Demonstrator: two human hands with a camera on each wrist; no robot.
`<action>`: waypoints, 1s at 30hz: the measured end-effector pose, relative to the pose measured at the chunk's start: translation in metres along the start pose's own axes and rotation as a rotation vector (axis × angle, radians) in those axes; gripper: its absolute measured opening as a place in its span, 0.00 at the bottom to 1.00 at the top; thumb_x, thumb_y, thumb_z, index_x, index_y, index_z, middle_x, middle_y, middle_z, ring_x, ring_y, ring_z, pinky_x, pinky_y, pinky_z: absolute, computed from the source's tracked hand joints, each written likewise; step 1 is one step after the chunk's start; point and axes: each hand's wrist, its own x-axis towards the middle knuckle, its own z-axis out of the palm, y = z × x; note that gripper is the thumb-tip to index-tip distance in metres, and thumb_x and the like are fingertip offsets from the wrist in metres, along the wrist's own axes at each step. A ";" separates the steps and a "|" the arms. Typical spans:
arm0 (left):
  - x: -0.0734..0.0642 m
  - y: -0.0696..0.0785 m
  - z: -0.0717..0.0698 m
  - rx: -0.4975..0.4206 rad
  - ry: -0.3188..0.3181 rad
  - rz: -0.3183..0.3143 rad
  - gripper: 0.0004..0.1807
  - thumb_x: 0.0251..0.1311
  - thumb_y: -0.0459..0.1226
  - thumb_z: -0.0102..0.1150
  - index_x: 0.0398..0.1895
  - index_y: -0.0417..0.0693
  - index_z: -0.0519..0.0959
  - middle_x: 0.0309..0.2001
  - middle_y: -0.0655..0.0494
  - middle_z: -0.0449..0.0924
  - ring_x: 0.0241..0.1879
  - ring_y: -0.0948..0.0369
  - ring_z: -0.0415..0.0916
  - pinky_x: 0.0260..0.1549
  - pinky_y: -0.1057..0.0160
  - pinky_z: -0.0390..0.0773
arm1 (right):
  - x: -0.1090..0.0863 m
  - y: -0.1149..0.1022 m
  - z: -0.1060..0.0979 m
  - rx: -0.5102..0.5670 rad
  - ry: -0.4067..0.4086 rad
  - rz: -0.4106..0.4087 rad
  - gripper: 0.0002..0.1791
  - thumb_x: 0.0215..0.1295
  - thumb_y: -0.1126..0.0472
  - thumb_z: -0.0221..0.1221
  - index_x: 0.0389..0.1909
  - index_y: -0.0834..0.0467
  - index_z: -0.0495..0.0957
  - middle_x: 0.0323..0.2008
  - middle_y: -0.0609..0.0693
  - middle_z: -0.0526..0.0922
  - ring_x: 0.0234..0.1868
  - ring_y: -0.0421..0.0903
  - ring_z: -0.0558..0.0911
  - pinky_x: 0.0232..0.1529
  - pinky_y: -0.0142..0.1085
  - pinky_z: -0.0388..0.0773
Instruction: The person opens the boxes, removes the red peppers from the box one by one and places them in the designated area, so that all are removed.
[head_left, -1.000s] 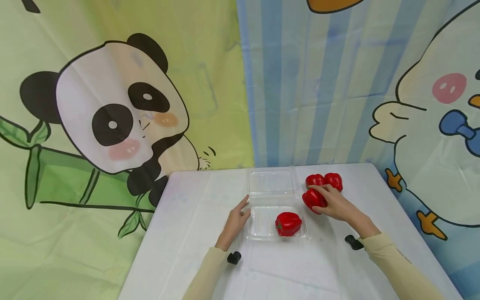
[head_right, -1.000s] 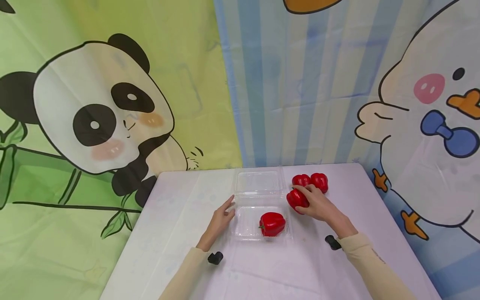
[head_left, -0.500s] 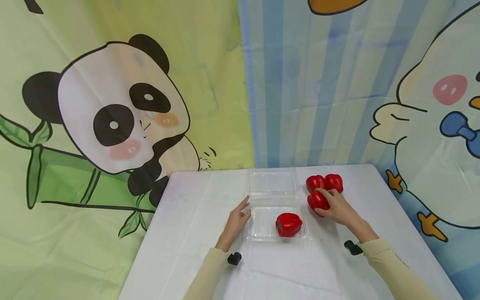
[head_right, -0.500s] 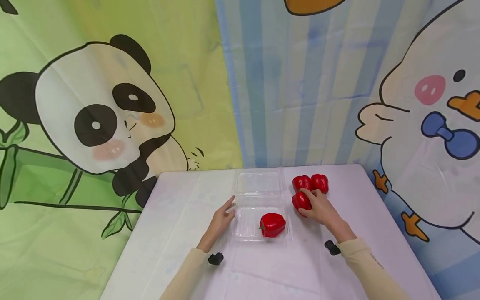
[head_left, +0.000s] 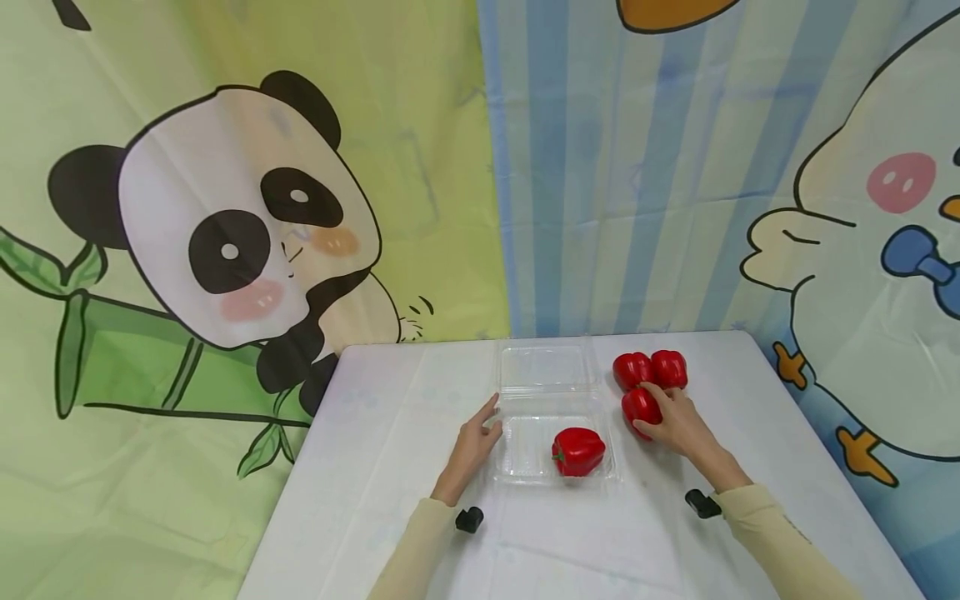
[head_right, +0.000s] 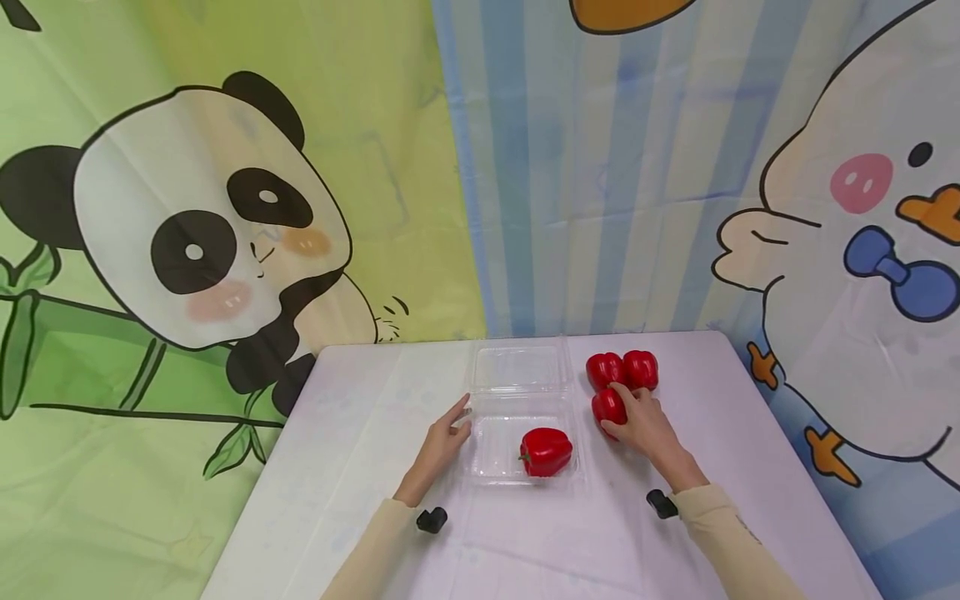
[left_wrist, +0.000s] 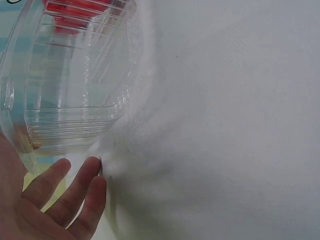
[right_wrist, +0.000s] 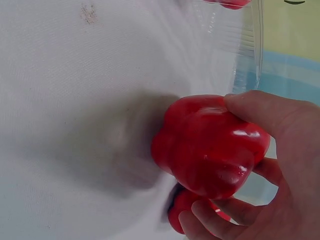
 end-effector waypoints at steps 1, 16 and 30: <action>0.000 0.000 0.000 0.001 -0.001 -0.002 0.31 0.73 0.39 0.52 0.77 0.58 0.62 0.65 0.46 0.77 0.37 0.60 0.82 0.31 0.68 0.77 | 0.000 0.000 0.000 -0.003 -0.003 0.006 0.48 0.55 0.54 0.72 0.73 0.61 0.59 0.62 0.76 0.63 0.62 0.75 0.65 0.49 0.64 0.79; 0.002 -0.001 0.001 0.005 -0.002 -0.020 0.31 0.73 0.40 0.52 0.77 0.61 0.61 0.66 0.48 0.77 0.37 0.61 0.81 0.30 0.68 0.77 | 0.006 0.003 0.000 0.012 -0.045 0.091 0.50 0.57 0.51 0.70 0.75 0.61 0.54 0.65 0.77 0.58 0.63 0.77 0.61 0.49 0.64 0.79; 0.001 -0.003 0.001 0.005 -0.015 -0.029 0.31 0.74 0.42 0.51 0.78 0.63 0.60 0.67 0.48 0.76 0.38 0.61 0.82 0.29 0.69 0.76 | 0.004 -0.001 0.004 -0.048 -0.011 0.065 0.52 0.57 0.49 0.69 0.76 0.62 0.53 0.66 0.77 0.58 0.63 0.77 0.62 0.51 0.67 0.76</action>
